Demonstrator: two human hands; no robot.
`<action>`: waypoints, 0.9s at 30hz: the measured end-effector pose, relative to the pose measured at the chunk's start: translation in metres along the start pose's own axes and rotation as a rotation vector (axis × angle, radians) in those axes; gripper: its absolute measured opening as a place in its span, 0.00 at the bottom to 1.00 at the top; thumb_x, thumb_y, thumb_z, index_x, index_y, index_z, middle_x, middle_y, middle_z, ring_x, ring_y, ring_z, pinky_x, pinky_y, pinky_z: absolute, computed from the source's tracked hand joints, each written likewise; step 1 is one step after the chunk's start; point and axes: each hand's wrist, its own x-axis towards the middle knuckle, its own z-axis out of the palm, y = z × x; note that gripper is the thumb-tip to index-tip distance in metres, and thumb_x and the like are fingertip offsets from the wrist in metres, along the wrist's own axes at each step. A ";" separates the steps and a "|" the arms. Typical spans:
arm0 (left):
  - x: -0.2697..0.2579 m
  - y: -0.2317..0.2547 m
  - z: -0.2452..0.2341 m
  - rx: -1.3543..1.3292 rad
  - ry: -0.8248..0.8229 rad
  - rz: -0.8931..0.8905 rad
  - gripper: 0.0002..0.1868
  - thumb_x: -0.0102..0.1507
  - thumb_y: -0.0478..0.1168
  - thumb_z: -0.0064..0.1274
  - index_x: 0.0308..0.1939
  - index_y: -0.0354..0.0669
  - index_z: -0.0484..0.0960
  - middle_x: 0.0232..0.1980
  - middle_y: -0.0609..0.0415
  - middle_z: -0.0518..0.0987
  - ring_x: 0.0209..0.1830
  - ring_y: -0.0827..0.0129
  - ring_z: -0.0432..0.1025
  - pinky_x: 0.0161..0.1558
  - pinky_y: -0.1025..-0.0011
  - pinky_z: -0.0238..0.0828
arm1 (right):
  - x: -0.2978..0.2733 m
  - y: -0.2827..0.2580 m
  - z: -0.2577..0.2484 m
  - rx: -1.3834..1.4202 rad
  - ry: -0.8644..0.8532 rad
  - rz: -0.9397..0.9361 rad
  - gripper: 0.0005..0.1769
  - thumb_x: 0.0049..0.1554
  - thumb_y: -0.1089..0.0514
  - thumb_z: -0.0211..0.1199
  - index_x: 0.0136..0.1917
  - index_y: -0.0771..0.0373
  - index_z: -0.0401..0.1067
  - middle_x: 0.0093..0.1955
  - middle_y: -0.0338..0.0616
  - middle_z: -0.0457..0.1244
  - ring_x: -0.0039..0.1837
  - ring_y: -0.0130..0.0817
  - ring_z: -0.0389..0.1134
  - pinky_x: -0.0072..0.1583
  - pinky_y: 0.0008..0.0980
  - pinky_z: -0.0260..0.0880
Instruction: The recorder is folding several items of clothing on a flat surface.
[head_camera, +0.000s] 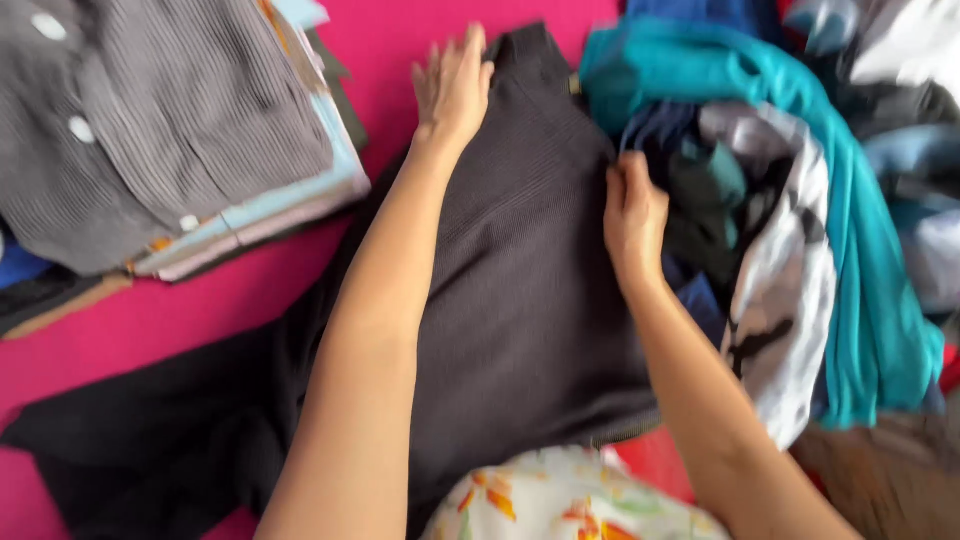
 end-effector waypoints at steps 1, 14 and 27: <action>-0.007 0.001 0.013 0.162 0.201 0.127 0.25 0.58 0.43 0.59 0.57 0.36 0.75 0.59 0.35 0.74 0.64 0.39 0.65 0.55 0.32 0.64 | -0.001 0.003 -0.002 0.031 -0.040 0.015 0.08 0.68 0.61 0.62 0.57 0.65 0.65 0.44 0.57 0.66 0.46 0.52 0.72 0.48 0.38 0.70; -0.183 0.085 0.039 0.015 -0.300 0.470 0.35 0.73 0.62 0.48 0.78 0.49 0.65 0.83 0.41 0.51 0.83 0.43 0.41 0.75 0.32 0.31 | -0.111 -0.008 -0.168 -0.190 -0.703 0.419 0.39 0.49 0.54 0.75 0.68 0.56 0.58 0.36 0.52 0.66 0.40 0.48 0.69 0.46 0.43 0.67; -0.211 0.173 0.061 -0.206 -0.385 0.809 0.14 0.63 0.39 0.61 0.50 0.43 0.78 0.50 0.51 0.73 0.47 0.61 0.74 0.45 0.60 0.73 | -0.212 0.005 -0.216 -0.197 -0.457 0.410 0.30 0.53 0.54 0.74 0.62 0.62 0.62 0.44 0.55 0.68 0.42 0.45 0.71 0.44 0.43 0.70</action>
